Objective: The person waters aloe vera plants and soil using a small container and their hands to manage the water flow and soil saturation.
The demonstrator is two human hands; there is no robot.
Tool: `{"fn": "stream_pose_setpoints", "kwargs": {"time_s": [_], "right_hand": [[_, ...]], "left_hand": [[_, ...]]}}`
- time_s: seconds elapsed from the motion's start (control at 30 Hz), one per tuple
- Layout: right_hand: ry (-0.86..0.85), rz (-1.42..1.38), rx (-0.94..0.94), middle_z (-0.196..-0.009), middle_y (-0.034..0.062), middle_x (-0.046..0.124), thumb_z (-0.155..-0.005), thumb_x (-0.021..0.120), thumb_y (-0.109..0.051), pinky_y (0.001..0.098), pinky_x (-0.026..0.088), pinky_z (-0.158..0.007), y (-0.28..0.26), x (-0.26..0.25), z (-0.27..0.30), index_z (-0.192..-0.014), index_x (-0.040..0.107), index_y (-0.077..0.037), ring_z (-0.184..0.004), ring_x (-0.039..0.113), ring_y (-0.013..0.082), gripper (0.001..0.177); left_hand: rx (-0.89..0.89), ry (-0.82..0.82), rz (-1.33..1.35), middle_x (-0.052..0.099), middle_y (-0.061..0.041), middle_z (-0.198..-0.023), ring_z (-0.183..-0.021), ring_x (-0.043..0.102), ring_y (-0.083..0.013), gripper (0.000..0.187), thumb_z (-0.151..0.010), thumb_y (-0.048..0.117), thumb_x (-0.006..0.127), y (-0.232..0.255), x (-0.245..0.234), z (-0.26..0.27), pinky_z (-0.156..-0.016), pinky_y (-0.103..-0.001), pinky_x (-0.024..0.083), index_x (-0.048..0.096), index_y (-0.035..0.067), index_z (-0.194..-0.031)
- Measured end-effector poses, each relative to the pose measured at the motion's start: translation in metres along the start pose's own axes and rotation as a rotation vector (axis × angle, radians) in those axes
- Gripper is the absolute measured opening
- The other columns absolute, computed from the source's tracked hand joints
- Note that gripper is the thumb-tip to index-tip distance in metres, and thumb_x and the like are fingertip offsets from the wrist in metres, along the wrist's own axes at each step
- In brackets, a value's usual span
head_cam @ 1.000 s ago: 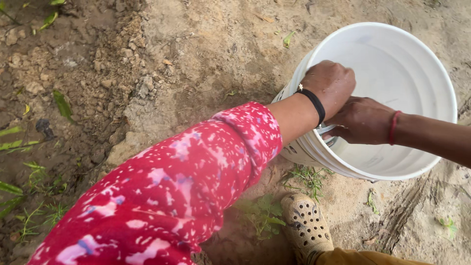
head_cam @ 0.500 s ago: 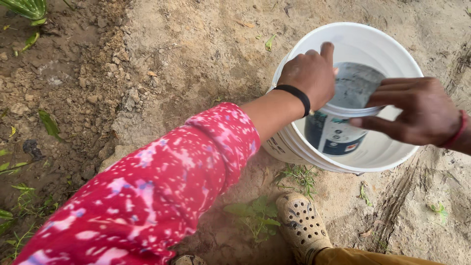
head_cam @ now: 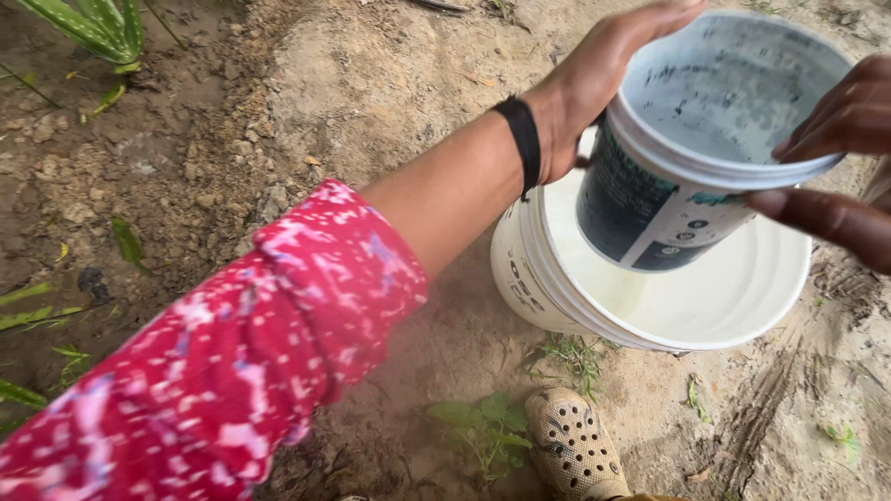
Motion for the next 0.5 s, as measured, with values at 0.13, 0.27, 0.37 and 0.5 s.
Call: {"fn": "stream_pose_setpoints", "kwargs": {"time_s": [0.13,0.27,0.37,0.5], "right_hand": [[0.051,-0.161,0.115,-0.086,0.0187,0.074,-0.085,0.076,-0.039,0.0464,0.059,-0.096,-0.021,-0.015,-0.023,-0.101,0.075,0.001,-0.086,0.074,0.0258,0.043],[0.017,-0.119,-0.191,-0.087,0.0198,0.073,-0.078,0.077,-0.037,0.0422,0.061,-0.090,-0.052,-0.024,-0.067,-0.094,0.074,-0.002,-0.088,0.075,0.0276,0.039],[0.133,-0.026,-0.548,-0.076,0.0194,0.072,-0.081,0.081,-0.031,0.0456,0.061,-0.085,-0.091,-0.025,-0.067,-0.080,0.075,-0.003,-0.080,0.075,0.0341,0.029],[0.136,-0.184,-0.335,-0.082,0.0197,0.070,-0.083,0.083,-0.031,0.0491,0.061,-0.084,-0.079,-0.016,-0.075,-0.082,0.072,0.000,-0.092,0.072,0.0300,0.032]], "left_hand": [[-0.045,0.011,-0.007,0.065,-0.017,-0.093,-0.085,0.069,-0.0280,0.046,-0.095,0.046,0.060,0.013,-0.020,-0.004,-0.081,-0.044,0.059,0.060,0.003,-0.110],[-0.092,0.094,0.050,0.041,-0.004,-0.064,-0.057,0.048,-0.0205,0.039,-0.102,0.030,0.050,0.029,-0.041,-0.002,-0.064,-0.039,0.053,0.048,0.008,-0.069],[-0.148,0.228,-0.052,0.041,-0.002,-0.053,-0.045,0.046,-0.0198,0.028,-0.085,0.009,0.046,0.034,-0.059,0.024,-0.052,-0.038,0.049,0.047,0.012,-0.058],[-0.039,0.261,-0.296,0.031,-0.004,-0.050,-0.039,0.031,-0.0179,0.024,-0.074,-0.001,0.048,0.049,-0.065,0.029,-0.044,-0.037,0.044,0.039,0.012,-0.056]]}}
Point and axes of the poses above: each hand's wrist, its own z-axis away from the middle knuckle, its own x-axis out of the palm, y = z × x, the point moved 9 cm from there along -z, towards the middle knuckle
